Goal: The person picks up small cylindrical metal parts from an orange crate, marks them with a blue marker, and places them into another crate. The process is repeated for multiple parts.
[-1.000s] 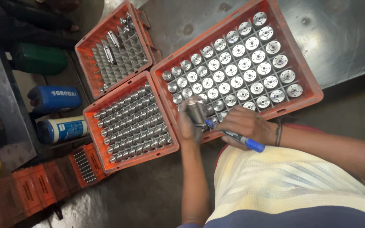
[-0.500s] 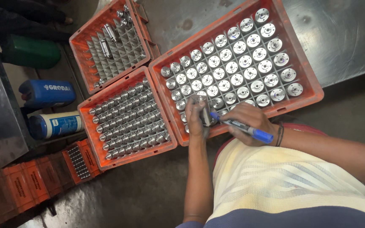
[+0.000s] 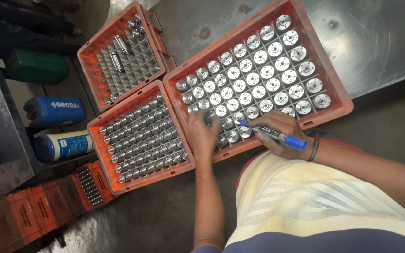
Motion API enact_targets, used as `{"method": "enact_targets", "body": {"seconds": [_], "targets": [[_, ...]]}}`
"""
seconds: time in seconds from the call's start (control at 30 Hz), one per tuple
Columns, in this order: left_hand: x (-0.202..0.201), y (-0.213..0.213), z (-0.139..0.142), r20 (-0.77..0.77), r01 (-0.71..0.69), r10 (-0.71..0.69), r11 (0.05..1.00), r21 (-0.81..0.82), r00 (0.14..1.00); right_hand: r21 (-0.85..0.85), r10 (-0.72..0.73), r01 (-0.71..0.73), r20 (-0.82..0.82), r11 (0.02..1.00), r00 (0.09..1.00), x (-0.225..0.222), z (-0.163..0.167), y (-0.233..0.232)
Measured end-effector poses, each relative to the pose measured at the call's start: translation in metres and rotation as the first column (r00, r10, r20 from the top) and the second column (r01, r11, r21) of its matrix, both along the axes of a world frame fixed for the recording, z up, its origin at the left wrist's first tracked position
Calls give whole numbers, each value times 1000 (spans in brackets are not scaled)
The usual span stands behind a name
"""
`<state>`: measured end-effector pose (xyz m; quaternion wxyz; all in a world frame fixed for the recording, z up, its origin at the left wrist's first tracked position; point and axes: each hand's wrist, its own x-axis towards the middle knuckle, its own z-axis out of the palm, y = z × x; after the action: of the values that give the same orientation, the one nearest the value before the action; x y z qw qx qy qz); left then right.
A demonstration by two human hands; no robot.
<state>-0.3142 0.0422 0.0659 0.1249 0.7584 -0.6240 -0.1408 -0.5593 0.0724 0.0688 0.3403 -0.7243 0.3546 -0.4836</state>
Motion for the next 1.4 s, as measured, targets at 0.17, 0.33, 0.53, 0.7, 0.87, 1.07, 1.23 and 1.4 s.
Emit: {"method": "enact_targets", "body": {"seconds": [0.17,0.33,0.53,0.7,0.87,1.07,1.23,1.4], "targets": [[-15,-21,-8,1,-14,14,1000,5,1000,20,2,-1,-37,1000,999,-3,-1,1],[24,-20,-1,-485,42,-206,944,-327,850,-41,-35,34,-20,999,999,-7,3,0],[-28,-3,-47,-977,-2,150,988,152,-154,-236,88,-113,-113,965,990,2,0,-7],[-49,8,-54,-954,-152,267,946,286,-135,-209,79,-105,-132,972,988,3,-8,0],[-48,11,-50,-969,-146,213,962,230,-121,-127,50,-62,-91,990,995,-2,-10,6],[-46,10,-57,-965,-103,186,973,208,-187,-82,44,-49,-67,995,997,-1,-4,6],[-22,5,-34,-600,-121,105,993,13,793,-48,50,-52,-49,998,998,-5,-2,5],[-6,4,-13,-113,128,-160,961,-244,981,-16,-34,34,-7,999,999,-14,-5,0]]}}
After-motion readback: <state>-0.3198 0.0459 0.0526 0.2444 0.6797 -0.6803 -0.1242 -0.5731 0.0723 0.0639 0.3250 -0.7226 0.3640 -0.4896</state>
